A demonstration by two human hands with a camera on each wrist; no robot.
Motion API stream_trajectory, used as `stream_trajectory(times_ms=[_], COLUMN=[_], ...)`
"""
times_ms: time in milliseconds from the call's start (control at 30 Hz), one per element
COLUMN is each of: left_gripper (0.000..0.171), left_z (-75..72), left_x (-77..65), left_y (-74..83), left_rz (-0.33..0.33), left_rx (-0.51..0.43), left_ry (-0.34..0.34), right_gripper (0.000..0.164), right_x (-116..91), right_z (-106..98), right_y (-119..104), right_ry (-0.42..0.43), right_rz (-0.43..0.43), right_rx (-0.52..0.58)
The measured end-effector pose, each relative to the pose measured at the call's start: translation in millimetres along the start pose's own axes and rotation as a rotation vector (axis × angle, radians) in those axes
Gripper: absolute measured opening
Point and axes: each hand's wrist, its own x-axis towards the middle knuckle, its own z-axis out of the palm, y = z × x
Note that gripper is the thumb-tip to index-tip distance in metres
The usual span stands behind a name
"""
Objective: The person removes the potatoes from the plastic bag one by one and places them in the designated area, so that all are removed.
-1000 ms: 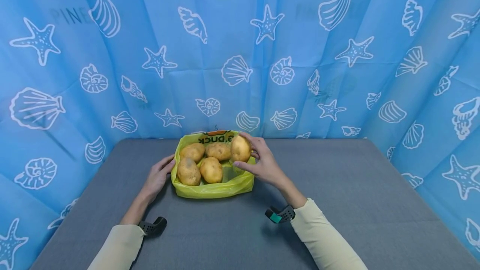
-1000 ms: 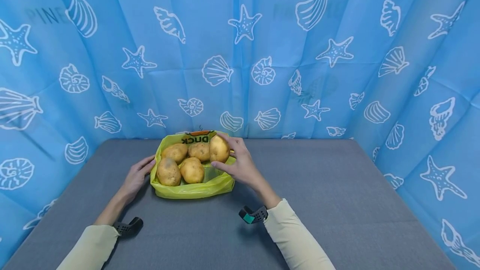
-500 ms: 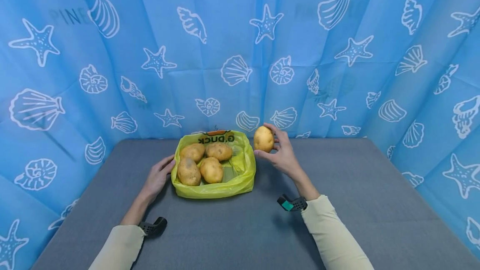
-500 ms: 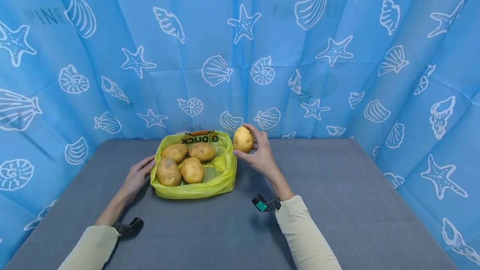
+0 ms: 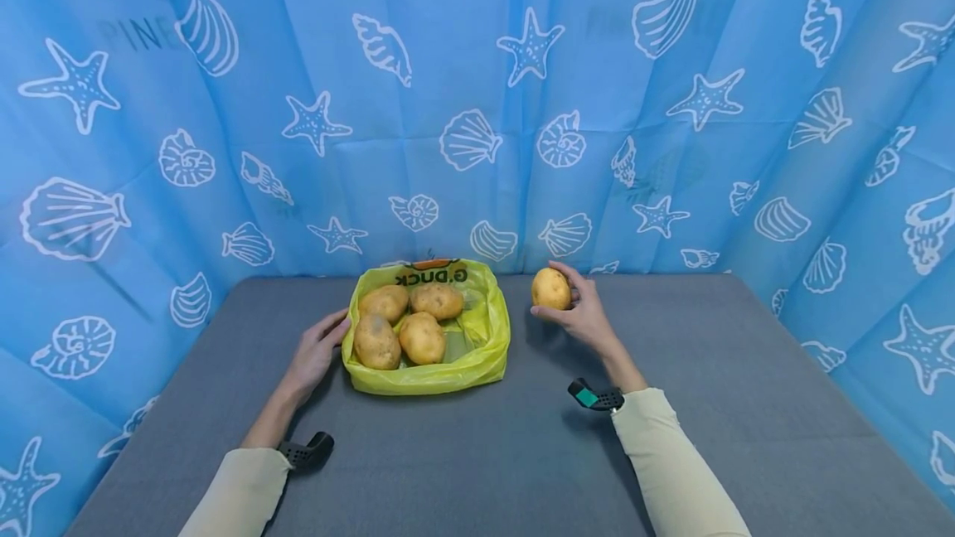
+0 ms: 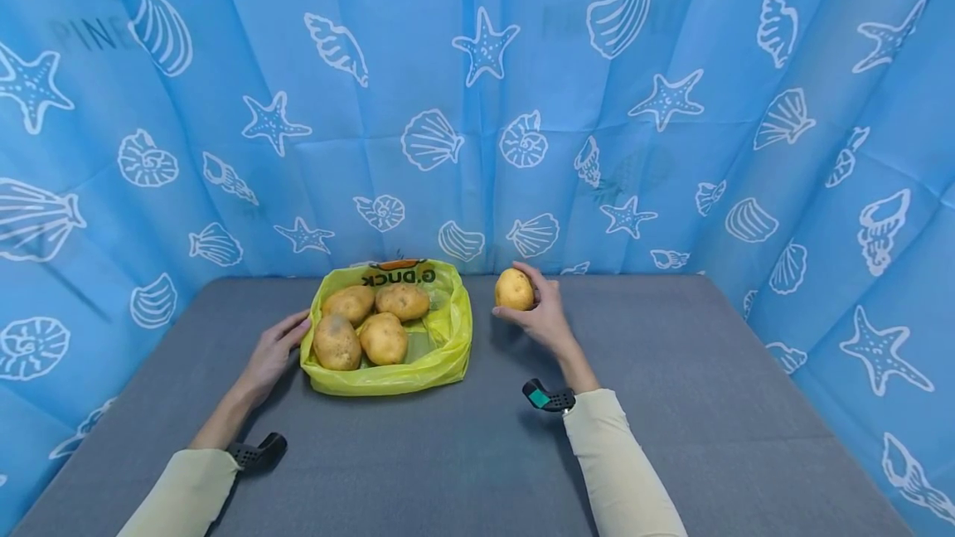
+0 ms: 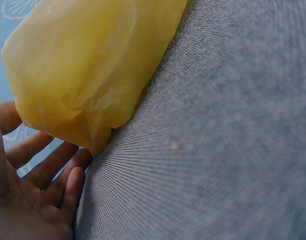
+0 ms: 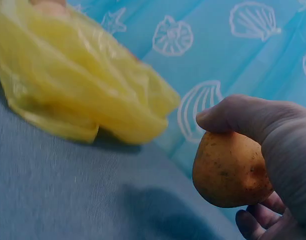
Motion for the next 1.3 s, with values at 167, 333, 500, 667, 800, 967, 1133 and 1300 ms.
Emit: stream_trajectory(times_ms=[167, 333, 500, 667, 800, 967, 1133, 1300], left_gripper=[0.054, 0.054, 0.055, 0.055, 0.053, 0.052, 0.054, 0.053], left_z=[0.3, 0.3, 0.1, -0.5, -0.9, -0.2, 0.4, 0.3], left_x=[0.3, 1.3, 0.4, 1.2, 3.5, 3.5, 2.0, 2.1], left_y=[0.6, 1.6, 4.2, 3.3, 0.9, 1.3, 1.4, 0.1], left_rz=[-0.002, -0.012, -0.009, -0.01, -0.018, -0.027, -0.034, -0.027], left_rx=[-0.005, -0.003, -0.012, -0.008, 0.005, 0.013, 0.008, -0.012], left_ry=[-0.002, -0.001, -0.002, -0.002, -0.006, -0.017, -0.012, -0.005], right_gripper=[0.077, 0.076, 0.078, 0.081, 0.081, 0.08, 0.08, 0.08], right_x=[-1, -2, 0, 0, -1, -2, -2, -3], right_z=[0, 4, 10, 15, 16, 18, 24, 29], right_y=[16, 26, 30, 31, 31, 28, 25, 26], right_ry=[-0.017, -0.011, 0.009, 0.027, 0.034, 0.05, 0.028, 0.025], right_rz=[0.042, 0.038, 0.038, 0.06, 0.063, 0.063, 0.038, 0.025], right_rx=[-0.05, -0.077, -0.099, -0.122, -0.141, -0.113, -0.11, -0.14])
